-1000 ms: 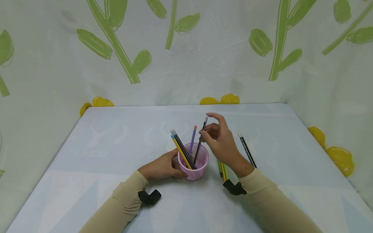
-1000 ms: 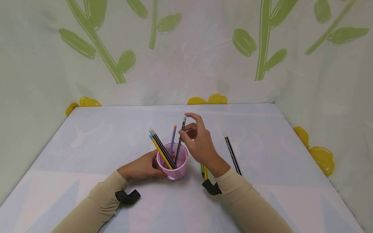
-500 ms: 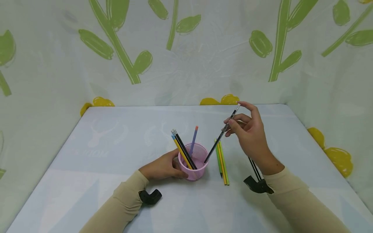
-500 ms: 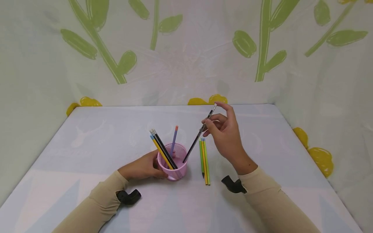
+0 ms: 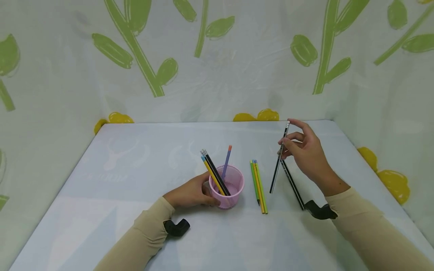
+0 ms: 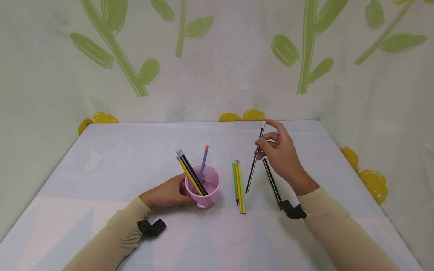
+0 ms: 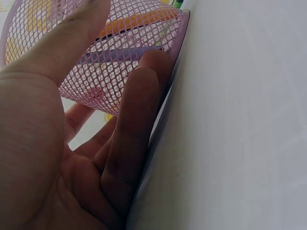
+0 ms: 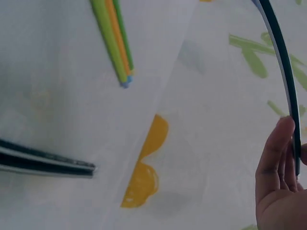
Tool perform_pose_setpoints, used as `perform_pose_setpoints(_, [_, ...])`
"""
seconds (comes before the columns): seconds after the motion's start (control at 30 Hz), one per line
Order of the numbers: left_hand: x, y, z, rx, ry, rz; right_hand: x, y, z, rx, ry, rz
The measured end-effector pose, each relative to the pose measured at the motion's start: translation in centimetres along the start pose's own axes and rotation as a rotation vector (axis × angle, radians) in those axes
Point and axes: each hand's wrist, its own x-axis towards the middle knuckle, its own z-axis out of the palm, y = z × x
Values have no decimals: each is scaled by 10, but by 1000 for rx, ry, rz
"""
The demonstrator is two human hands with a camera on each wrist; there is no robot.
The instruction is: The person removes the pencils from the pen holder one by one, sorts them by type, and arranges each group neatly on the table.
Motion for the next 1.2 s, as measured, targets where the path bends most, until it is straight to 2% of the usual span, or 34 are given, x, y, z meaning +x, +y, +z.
perform_pose_setpoints(0.2, [1,-2,0,0,-1,2,1,25,-14,-179,-105,147])
perform_pose_setpoints(0.47, [0,1,1,-1,0,2,4,51,-37,-231,-236,303])
perform_pose_setpoints(0.6, [1,1,1,0,-3,7,4,65,-44,-258,-273,357])
perform_pose_setpoints(0.8, [1,1,1,1,-5,3,4,79,-44,-289,-308,379])
perform_pose_setpoints(1.2, [1,1,1,3,6,-11,12,95,-40,-432,-344,381])
